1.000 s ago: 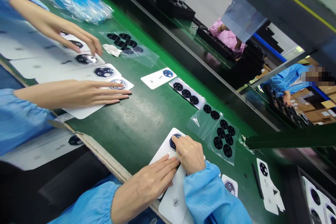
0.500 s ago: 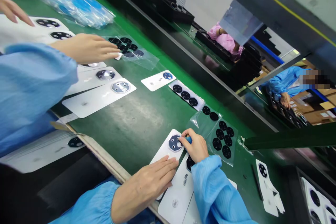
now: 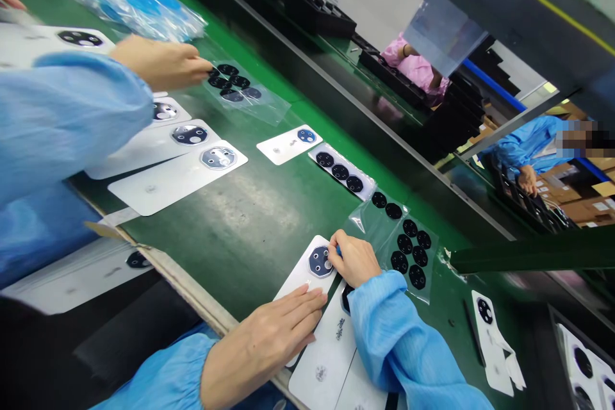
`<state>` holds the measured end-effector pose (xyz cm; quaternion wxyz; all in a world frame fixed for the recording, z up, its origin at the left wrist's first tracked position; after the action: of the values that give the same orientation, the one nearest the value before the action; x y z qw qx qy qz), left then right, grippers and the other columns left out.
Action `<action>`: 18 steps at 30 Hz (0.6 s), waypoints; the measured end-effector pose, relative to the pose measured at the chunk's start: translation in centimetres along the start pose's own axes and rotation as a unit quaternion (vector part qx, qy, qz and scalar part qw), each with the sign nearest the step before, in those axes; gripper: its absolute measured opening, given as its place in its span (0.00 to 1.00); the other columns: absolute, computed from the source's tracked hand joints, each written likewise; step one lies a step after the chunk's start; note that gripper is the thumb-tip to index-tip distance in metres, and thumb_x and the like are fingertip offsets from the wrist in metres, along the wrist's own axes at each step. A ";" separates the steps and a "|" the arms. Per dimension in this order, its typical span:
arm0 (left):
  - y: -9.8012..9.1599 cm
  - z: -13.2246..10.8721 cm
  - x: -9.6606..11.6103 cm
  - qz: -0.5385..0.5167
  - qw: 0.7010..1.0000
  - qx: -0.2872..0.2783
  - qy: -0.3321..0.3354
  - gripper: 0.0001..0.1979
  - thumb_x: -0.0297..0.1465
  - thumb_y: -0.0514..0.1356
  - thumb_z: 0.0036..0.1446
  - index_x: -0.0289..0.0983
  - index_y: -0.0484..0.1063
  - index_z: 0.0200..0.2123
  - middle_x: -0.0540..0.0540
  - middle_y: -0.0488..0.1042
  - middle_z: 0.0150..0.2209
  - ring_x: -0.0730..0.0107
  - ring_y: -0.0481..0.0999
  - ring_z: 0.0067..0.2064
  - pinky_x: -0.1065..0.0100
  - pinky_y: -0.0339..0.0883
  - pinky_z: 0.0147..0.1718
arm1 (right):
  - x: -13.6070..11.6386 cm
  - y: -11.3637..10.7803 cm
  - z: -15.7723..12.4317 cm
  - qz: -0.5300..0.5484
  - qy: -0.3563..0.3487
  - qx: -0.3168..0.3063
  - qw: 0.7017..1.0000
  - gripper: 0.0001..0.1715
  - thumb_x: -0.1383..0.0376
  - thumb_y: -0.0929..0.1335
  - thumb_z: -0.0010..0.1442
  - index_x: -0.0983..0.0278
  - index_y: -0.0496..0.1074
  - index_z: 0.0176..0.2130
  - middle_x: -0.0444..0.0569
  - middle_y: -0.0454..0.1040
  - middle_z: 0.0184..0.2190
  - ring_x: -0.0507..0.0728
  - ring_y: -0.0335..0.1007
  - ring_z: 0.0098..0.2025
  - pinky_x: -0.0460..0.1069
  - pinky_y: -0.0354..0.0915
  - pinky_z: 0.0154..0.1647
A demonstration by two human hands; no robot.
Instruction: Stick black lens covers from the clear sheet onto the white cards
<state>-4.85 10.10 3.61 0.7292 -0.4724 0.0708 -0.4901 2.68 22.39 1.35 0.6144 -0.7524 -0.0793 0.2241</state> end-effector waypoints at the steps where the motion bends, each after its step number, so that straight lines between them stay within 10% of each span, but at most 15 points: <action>1: 0.0 0.0 0.0 -0.001 1.000 -0.001 0.000 0.13 0.23 0.45 0.63 0.29 0.70 0.40 0.39 0.75 0.45 0.64 0.74 0.49 0.62 0.65 0.54 | -0.2 0.0 0.0 -0.006 -0.010 -0.001 1.000 0.05 0.67 0.60 0.59 0.61 0.63 0.31 0.42 0.70 0.23 0.53 0.67 0.26 0.45 0.55 0.28; 18: 0.4 0.0 -0.2 -0.012 0.999 -0.027 -0.012 0.11 0.24 0.47 0.63 0.30 0.69 0.41 0.40 0.76 0.41 0.64 0.75 0.47 0.61 0.65 0.54 | -4.5 0.3 -3.6 -0.013 -0.184 -0.005 0.983 0.07 0.69 0.58 0.59 0.62 0.61 0.29 0.44 0.69 0.24 0.52 0.63 0.26 0.46 0.57 0.27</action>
<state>-4.68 10.32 3.19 0.7108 -0.4984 0.0694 -0.4914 0.20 17.36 2.64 0.5880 -0.7004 -0.2019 0.3506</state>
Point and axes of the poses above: each hand's wrist, its own z-axis towards the middle knuckle, its own y-axis out of the palm, x = y × z, the point moved 9 cm from there along z, towards the middle knuckle
